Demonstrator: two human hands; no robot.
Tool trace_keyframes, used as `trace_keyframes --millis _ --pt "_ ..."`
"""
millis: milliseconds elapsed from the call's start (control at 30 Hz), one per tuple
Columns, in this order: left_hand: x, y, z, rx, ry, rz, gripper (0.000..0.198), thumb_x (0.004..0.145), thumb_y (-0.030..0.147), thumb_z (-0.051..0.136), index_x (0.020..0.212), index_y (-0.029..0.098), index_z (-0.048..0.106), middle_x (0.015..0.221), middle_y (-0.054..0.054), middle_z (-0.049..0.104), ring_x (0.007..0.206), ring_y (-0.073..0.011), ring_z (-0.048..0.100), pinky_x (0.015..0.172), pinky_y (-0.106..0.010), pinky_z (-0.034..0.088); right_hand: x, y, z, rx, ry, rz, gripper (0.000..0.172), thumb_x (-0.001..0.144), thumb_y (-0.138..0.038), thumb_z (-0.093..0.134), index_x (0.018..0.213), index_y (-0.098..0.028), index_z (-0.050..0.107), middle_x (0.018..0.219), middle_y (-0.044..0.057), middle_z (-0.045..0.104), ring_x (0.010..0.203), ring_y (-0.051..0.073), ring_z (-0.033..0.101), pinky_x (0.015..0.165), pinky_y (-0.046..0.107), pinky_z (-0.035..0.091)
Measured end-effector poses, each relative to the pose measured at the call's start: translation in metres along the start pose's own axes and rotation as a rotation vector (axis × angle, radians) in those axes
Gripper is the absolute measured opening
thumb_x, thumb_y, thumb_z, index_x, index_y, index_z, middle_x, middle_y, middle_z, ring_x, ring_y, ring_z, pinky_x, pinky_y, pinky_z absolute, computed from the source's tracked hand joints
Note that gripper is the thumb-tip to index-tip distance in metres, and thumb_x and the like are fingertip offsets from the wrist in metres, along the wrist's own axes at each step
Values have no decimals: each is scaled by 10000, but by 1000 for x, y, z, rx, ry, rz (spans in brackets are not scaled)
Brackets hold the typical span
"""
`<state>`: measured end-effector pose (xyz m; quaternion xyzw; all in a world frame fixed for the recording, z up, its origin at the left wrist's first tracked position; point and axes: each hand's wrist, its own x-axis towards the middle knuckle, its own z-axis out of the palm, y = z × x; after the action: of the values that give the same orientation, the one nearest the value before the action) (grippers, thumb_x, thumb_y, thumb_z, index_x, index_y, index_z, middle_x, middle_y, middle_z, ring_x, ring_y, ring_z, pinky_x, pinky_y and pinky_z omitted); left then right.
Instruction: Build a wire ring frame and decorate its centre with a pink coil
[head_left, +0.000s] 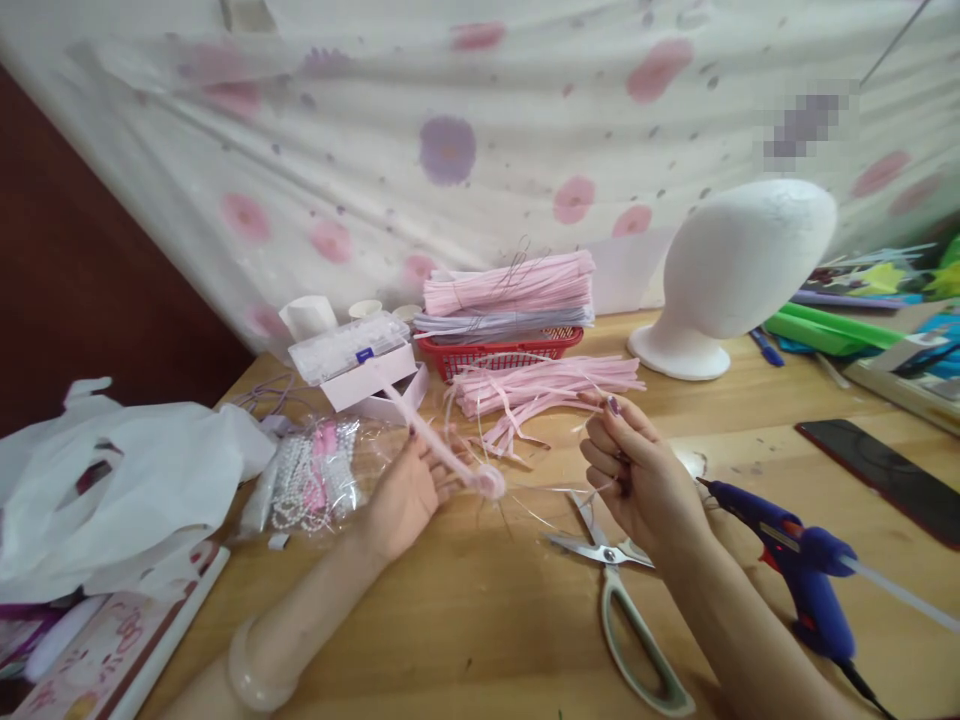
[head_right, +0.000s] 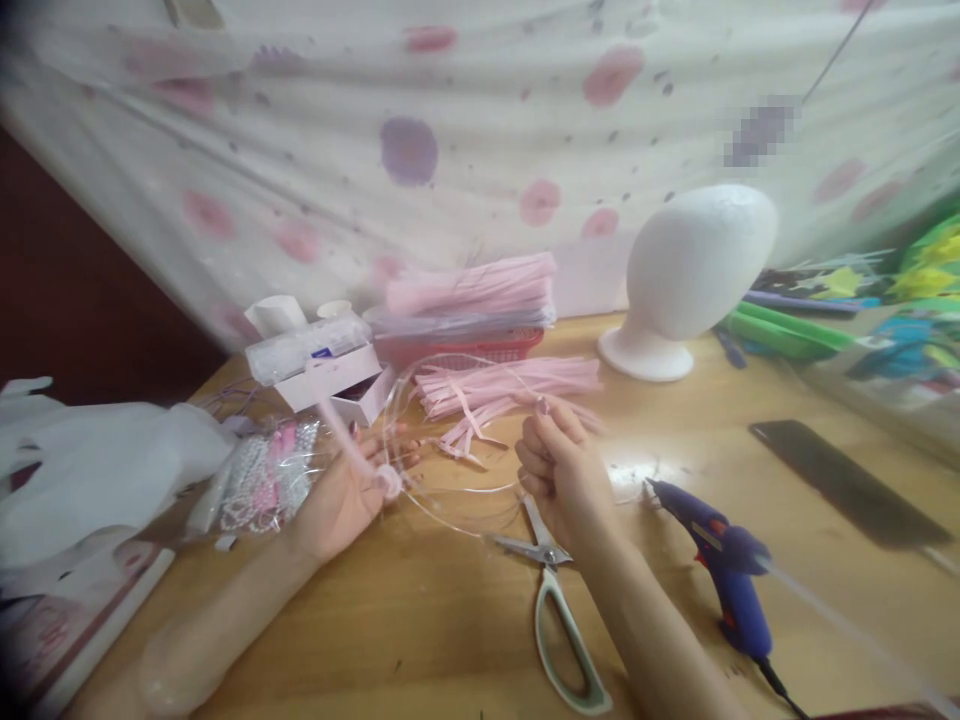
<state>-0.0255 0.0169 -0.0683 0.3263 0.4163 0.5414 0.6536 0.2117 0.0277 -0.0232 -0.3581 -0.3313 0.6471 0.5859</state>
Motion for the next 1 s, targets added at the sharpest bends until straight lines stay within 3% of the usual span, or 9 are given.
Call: trace_keyframes --millis 233,400,467,533,600,633,700,800,1000 --pt "12 26 7 -86 -158 -42 532 704 675 798 879 184 693 604 60 545 434 -55 473 406 -160 410 4 16 -1 -119 -12 -31 383 703 -514 842 891 -226 672 592 -97 305 492 61 158 428 190 120" --pt "24 50 12 15 -320 -121 405 665 434 919 791 111 709 511 56 531 331 -14 316 319 -127 259 10 23 0 -250 -21 -36 449 702 -599 797 905 -208 710 598 -81 338 490 69 221 435 202 179" --pt "28 57 14 31 -353 -114 359 689 398 911 721 119 688 459 74 470 326 -13 252 318 -127 249 12 25 -3 -320 18 -61 463 738 -634 750 925 -211 722 658 -37 466 532 95 371 462 217 307" --pt "30 65 15 27 -354 -53 381 702 421 902 645 141 650 403 101 361 334 -21 210 331 -128 265 8 26 -10 -393 99 -130 468 787 -653 699 994 -234 721 902 46 638 798 175 582 625 267 476" --pt "32 75 13 20 -330 53 415 716 455 889 605 155 626 375 114 275 345 -30 194 353 -126 284 -4 23 -23 -504 199 -221 470 824 -653 667 1092 -268 704 1237 85 652 1174 255 571 847 330 527" --pt "32 80 12 22 -312 114 429 728 469 879 592 157 617 370 113 263 349 -32 195 364 -124 290 -12 21 -31 -634 257 -270 488 850 -667 624 1143 -283 692 1314 84 645 1247 274 559 907 360 534" --pt "33 88 9 25 -262 249 447 732 490 872 584 155 614 361 110 276 350 -27 198 381 -120 289 -29 17 -45 -845 260 -259 469 849 -640 648 1158 -291 706 1283 89 697 1204 303 630 864 376 589" --pt "35 93 9 22 -183 423 456 726 522 865 611 154 622 355 108 303 351 -23 204 397 -118 293 -47 14 -49 -912 205 -333 431 869 -603 644 1132 -276 742 1154 84 769 1044 285 731 780 327 637" --pt "34 94 11 -5 -85 529 498 755 596 813 661 186 547 371 129 261 361 -55 146 370 -132 284 -49 13 -8 -965 99 -573 337 949 -513 592 1116 -260 740 1000 66 795 850 229 764 680 272 642"
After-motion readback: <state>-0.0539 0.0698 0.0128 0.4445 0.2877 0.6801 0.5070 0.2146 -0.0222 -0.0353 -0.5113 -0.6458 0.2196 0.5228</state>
